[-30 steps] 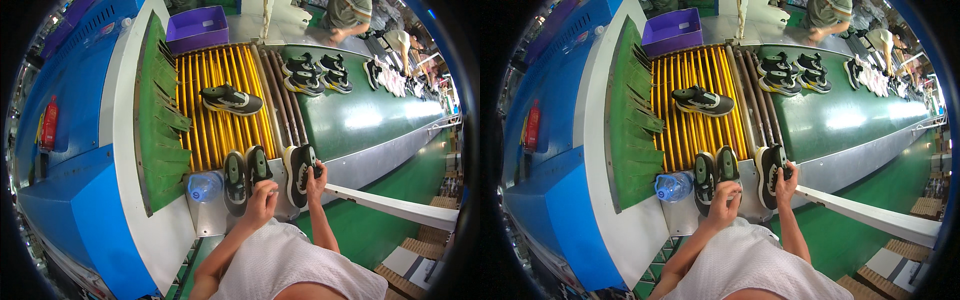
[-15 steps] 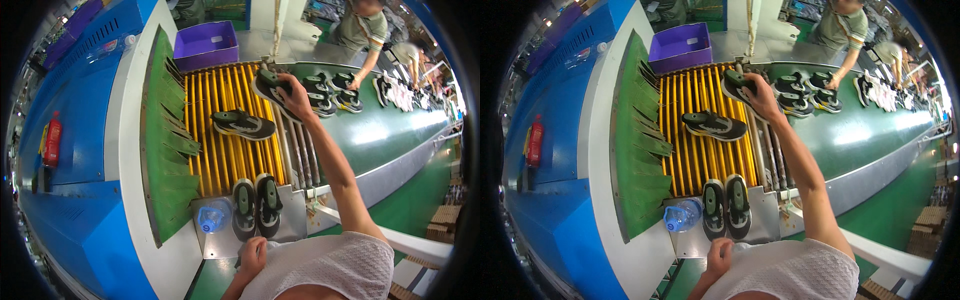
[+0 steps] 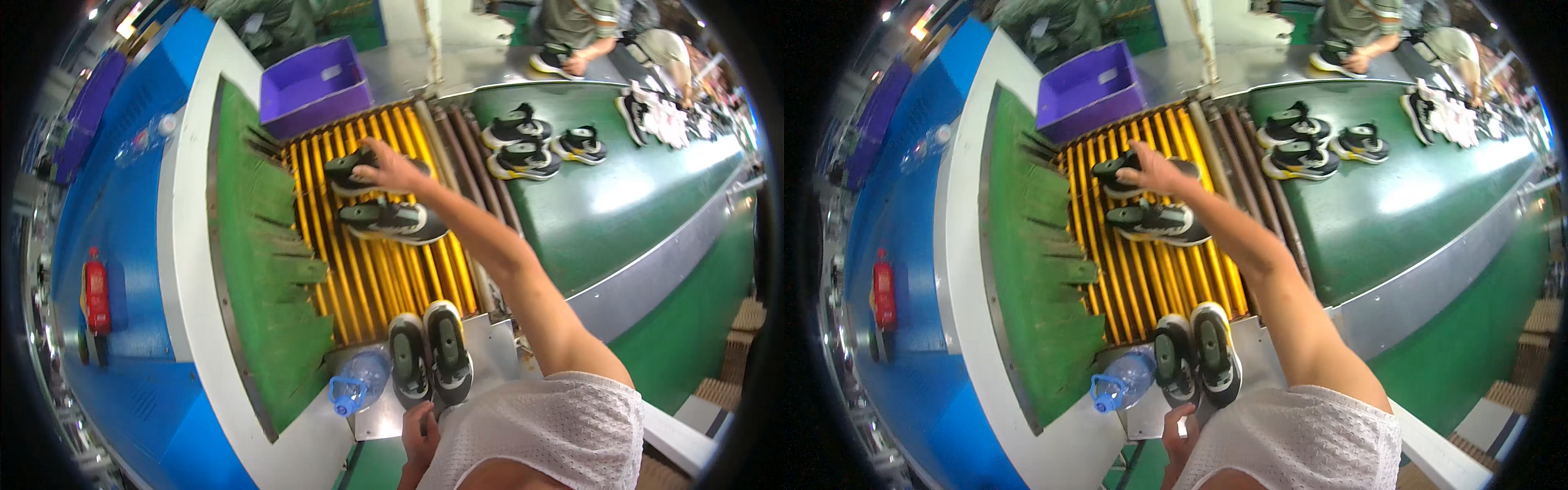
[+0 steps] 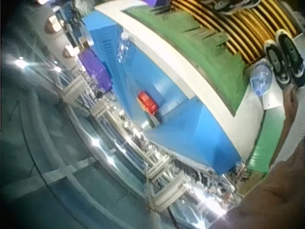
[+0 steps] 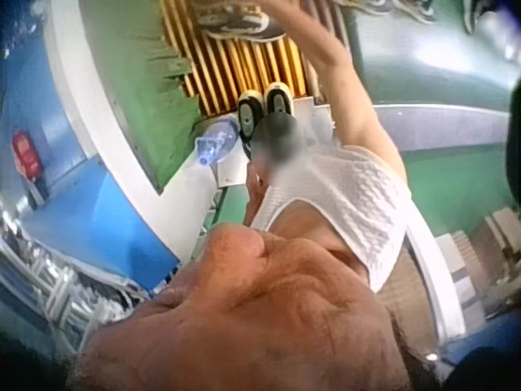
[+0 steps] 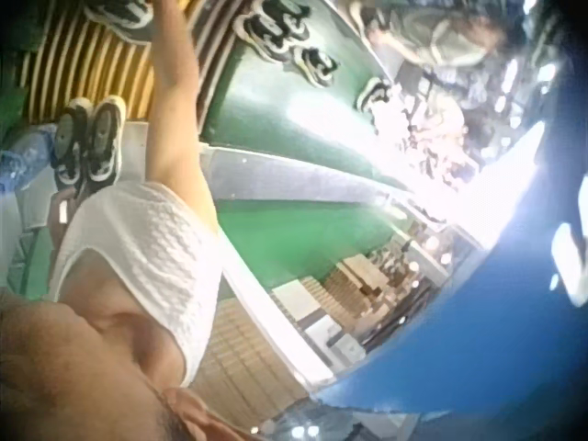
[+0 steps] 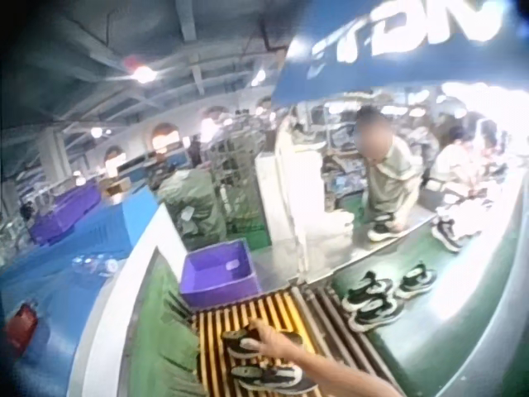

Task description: The person picks up pairs of sneakers from a conveyor belt and places them onto a slatted yellow rack. The person handles the shoes one pair at a time, moving them from the belt to the rack repeatedly.

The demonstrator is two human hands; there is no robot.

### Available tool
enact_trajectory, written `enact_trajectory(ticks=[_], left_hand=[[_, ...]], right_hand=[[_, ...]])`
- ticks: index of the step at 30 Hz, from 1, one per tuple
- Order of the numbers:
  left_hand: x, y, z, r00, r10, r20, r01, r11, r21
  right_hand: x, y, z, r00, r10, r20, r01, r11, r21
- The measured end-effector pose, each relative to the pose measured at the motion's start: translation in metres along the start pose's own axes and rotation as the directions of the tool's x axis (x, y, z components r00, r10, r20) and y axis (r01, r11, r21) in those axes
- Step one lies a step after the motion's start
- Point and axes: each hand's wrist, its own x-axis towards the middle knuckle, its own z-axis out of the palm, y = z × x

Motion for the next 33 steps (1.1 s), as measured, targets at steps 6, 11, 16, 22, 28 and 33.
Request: enact_trajectory(ticks=[6,11,16,22,28,33], left_hand=[[-0.003,-0.029,0.006,0.996,0.086,0.039,-0.082,0.993,-0.09],[-0.019,-0.037,0.004,0.994,0.047,-0.095,-0.045,0.999,0.026],[-0.041,-0.039,-0.006,0.984,-0.066,-0.165,0.074,0.996,0.043],[-0.062,-0.05,-0.009,0.981,-0.004,-0.196,0.044,0.978,0.204],[0.001,-0.027,0.008,0.995,0.083,-0.057,-0.083,0.997,0.005],[0.001,-0.02,0.009,0.986,0.158,-0.056,-0.16,0.987,-0.03]], right_hand=[[-0.124,0.012,-0.005,0.99,-0.133,-0.044,0.131,0.99,-0.045],[-0.115,0.026,0.043,0.988,-0.086,-0.127,0.038,0.938,-0.345],[-0.079,0.06,0.026,0.986,-0.161,0.038,0.165,0.943,-0.288],[-0.084,0.062,-0.002,0.979,-0.107,-0.174,0.006,0.866,-0.499],[-0.163,0.034,-0.003,0.816,0.132,-0.562,-0.204,0.977,-0.067],[-0.326,-0.034,0.01,0.798,0.349,-0.492,-0.272,0.936,0.222]])
